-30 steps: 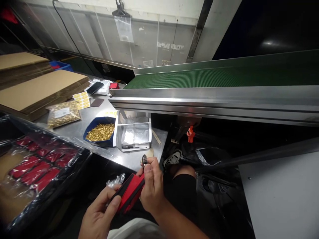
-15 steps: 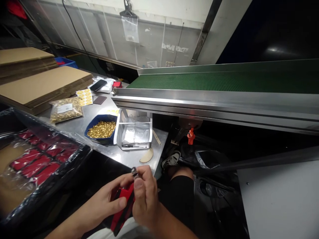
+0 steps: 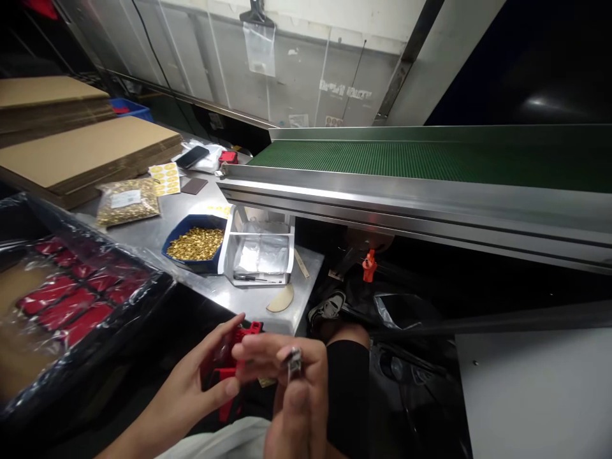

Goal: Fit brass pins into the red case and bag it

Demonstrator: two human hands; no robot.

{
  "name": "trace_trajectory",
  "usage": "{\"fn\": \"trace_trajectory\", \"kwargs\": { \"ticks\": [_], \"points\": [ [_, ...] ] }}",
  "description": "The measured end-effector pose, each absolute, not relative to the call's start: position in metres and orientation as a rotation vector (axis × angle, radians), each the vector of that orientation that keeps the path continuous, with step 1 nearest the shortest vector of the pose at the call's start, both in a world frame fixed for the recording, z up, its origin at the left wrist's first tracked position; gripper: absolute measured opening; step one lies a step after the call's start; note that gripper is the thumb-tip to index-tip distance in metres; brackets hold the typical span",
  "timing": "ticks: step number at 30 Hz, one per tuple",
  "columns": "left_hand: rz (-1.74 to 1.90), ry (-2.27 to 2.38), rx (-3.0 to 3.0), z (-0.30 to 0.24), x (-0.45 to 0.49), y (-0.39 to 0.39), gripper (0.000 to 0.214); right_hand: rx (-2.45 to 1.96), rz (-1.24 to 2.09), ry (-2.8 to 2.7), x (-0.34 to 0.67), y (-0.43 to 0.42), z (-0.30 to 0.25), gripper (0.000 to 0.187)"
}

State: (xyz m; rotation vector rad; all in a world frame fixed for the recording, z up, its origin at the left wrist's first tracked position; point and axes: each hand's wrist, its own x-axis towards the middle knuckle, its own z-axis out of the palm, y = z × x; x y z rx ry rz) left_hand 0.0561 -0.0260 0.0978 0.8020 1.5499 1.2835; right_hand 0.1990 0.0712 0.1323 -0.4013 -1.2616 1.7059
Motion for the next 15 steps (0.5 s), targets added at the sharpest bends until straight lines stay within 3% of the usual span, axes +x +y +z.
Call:
{"fn": "trace_trajectory", "kwargs": {
  "ticks": [2,7,11,15],
  "points": [
    [1.293,1.588,0.824,0.099,0.055,-0.027,0.074,-0.344,1.693,-1.255,0.202,0.072,0.139,0.031],
    [1.356,1.548,0.777,0.102,0.05,-0.031,0.08,-0.763,1.515,-1.338,0.2,0.084,0.126,0.029],
    [1.496,1.059,0.473,0.104,0.047,-0.034,0.087,-0.974,1.31,-1.745,0.196,0.103,0.076,0.02],
    [1.554,0.559,0.26,0.102,0.046,-0.04,0.075,-0.963,1.066,-2.154,0.194,0.119,0.016,0.022]
  ]
}}
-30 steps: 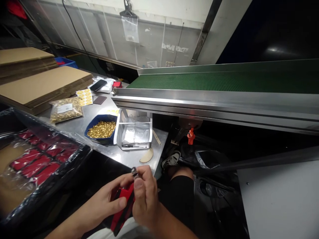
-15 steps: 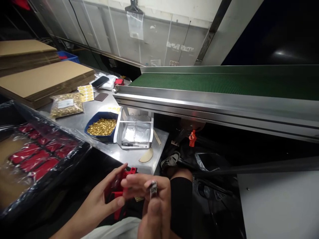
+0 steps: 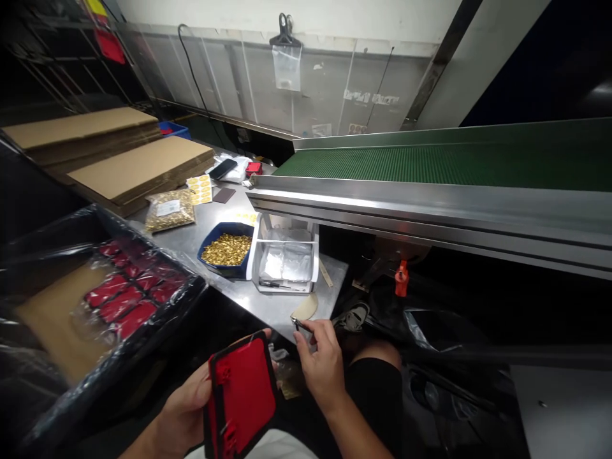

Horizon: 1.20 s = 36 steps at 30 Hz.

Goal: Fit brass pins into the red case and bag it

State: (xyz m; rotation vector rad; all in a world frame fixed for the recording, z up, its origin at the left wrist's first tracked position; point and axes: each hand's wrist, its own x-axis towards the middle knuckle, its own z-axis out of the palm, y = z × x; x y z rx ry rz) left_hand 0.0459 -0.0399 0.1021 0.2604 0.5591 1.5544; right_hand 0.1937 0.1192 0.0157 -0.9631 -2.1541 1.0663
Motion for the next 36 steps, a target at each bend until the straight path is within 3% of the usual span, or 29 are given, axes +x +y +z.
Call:
{"fn": "trace_trajectory", "kwargs": {
  "ticks": [4,8,14,18,23,26,30,36],
  "points": [
    [1.54,0.409,0.203,0.095,0.043,-0.048,0.08,-0.862,0.679,-2.456,0.192,0.123,-0.027,0.019],
    [1.534,0.402,0.215,0.09,0.039,-0.05,0.088,-0.868,0.631,-2.524,0.189,0.122,-0.039,0.02],
    [1.543,0.492,0.198,0.087,0.038,-0.049,0.076,-0.907,0.6,-2.676,0.184,0.126,-0.038,0.017],
    [1.522,0.718,0.349,0.07,0.035,-0.053,0.078,-0.934,0.586,-2.706,0.184,0.127,-0.035,0.017],
    [1.202,1.207,0.547,0.025,0.046,-0.066,0.087,-0.989,0.553,-2.709,0.178,0.131,-0.028,0.035],
    [1.214,1.316,0.555,0.005,0.056,-0.078,0.096,-1.047,0.542,-2.675,0.176,0.133,-0.025,0.029],
    [1.182,1.508,0.357,0.009,0.05,-0.089,0.064,-1.02,0.566,-2.655,0.181,0.13,-0.023,0.018],
    [1.289,1.562,0.286,0.025,0.033,-0.086,0.039,-1.003,0.623,-2.63,0.19,0.126,-0.033,0.027]
  ]
}}
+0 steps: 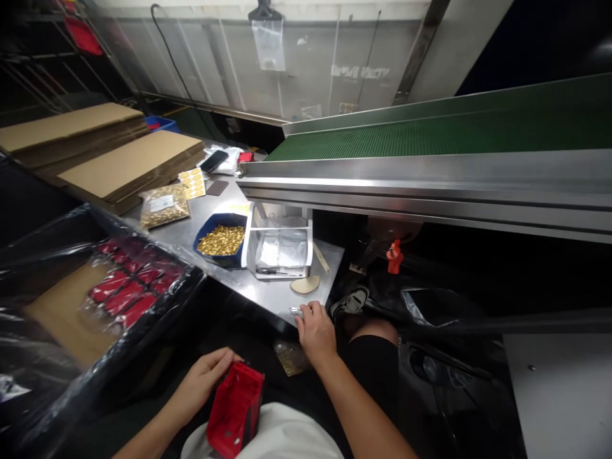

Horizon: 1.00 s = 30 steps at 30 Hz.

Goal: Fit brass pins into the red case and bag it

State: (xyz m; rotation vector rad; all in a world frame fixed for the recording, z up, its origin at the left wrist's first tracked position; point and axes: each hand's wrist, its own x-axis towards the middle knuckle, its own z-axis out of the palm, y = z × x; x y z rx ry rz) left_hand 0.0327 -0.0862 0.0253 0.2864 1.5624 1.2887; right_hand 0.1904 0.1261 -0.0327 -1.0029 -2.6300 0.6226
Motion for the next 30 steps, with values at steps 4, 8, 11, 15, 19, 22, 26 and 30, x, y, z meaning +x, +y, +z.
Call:
{"fn": "trace_trajectory", "kwargs": {
  "ticks": [4,8,11,15,19,22,26,30],
  "points": [
    [1.484,1.487,0.174,0.011,0.044,-0.078,0.042,-0.977,0.653,-2.612,0.192,0.125,-0.036,0.027],
    [1.474,1.097,0.06,0.008,0.061,-0.071,0.035,-0.961,0.651,-2.572,0.194,0.122,-0.023,0.027],
    [1.324,0.79,-0.04,0.011,0.067,-0.07,0.061,-0.92,0.618,-2.52,0.192,0.122,-0.013,0.03],
    [1.344,0.594,-0.128,0.012,0.065,-0.071,0.074,-0.838,0.521,-2.58,0.188,0.129,-0.023,0.027],
    [1.447,0.521,-0.192,0.019,0.06,-0.067,0.072,-0.868,0.495,-2.637,0.187,0.135,-0.039,0.027],
    [1.5,0.487,-0.214,0.03,0.057,-0.063,0.075,-0.889,0.493,-2.634,0.188,0.135,-0.041,0.03],
    [1.54,0.454,-0.211,0.045,0.055,-0.06,0.078,-0.892,0.533,-2.622,0.189,0.136,-0.04,0.033],
    [1.556,0.422,-0.188,0.056,0.055,-0.056,0.081,-0.896,0.617,-2.558,0.189,0.136,-0.039,0.035]
  ]
}}
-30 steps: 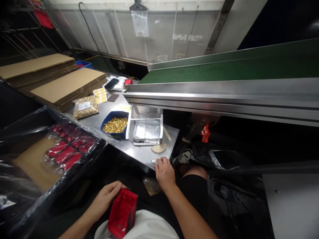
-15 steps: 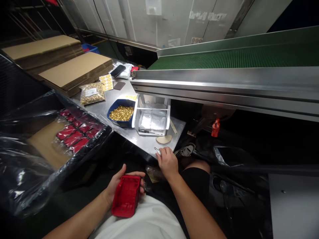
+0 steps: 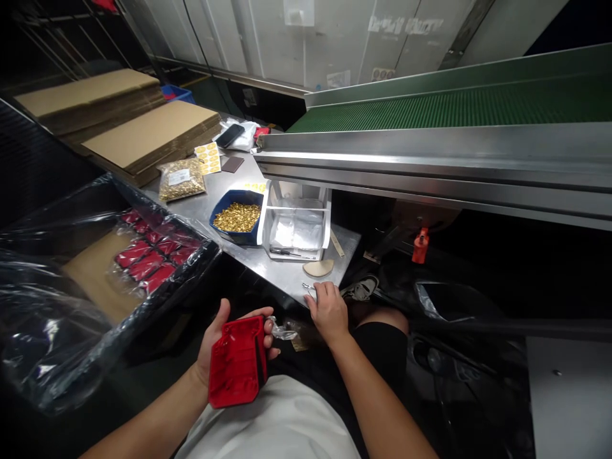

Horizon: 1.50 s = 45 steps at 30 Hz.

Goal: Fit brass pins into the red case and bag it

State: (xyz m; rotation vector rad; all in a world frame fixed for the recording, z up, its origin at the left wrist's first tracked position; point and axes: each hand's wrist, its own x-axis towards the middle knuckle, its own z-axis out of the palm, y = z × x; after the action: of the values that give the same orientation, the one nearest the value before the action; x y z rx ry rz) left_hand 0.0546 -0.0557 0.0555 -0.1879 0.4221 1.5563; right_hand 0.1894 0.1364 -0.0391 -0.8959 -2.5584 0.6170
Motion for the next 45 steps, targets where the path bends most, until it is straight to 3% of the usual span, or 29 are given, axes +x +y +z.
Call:
{"fn": "trace_trajectory", "kwargs": {
  "ticks": [6,8,11,14,21,27,35,41,45],
  "points": [
    [1.508,0.518,-0.002,0.066,0.057,-0.055,0.078,-0.943,0.869,-2.348,0.194,0.116,-0.008,0.032],
    [1.5,0.51,0.071,0.069,0.059,-0.056,0.076,-0.965,1.344,-2.224,0.195,0.105,0.011,0.036],
    [1.484,0.461,0.121,0.073,0.06,-0.054,0.08,-0.831,2.344,-1.792,0.196,0.09,0.037,0.047],
    [1.451,0.438,0.132,0.076,0.061,-0.052,0.086,-0.67,2.712,-1.48,0.199,0.083,0.053,0.042],
    [1.537,0.417,0.099,0.093,0.068,-0.049,0.084,-0.779,2.492,-1.365,0.204,0.084,0.072,0.028],
    [1.436,0.424,0.149,0.097,0.075,-0.051,0.09,-0.957,2.45,-1.302,0.204,0.09,0.082,0.039],
    [1.461,0.429,0.091,0.097,0.056,-0.056,0.076,-1.093,1.872,-0.899,0.245,0.157,0.097,0.036],
    [1.559,0.185,0.046,0.103,0.056,-0.047,0.062,-1.091,1.775,-1.071,0.258,0.154,0.094,0.044],
    [1.622,0.132,0.096,0.099,0.057,-0.042,0.06,-1.191,1.785,-1.013,0.256,0.151,0.074,0.037]
  ]
}}
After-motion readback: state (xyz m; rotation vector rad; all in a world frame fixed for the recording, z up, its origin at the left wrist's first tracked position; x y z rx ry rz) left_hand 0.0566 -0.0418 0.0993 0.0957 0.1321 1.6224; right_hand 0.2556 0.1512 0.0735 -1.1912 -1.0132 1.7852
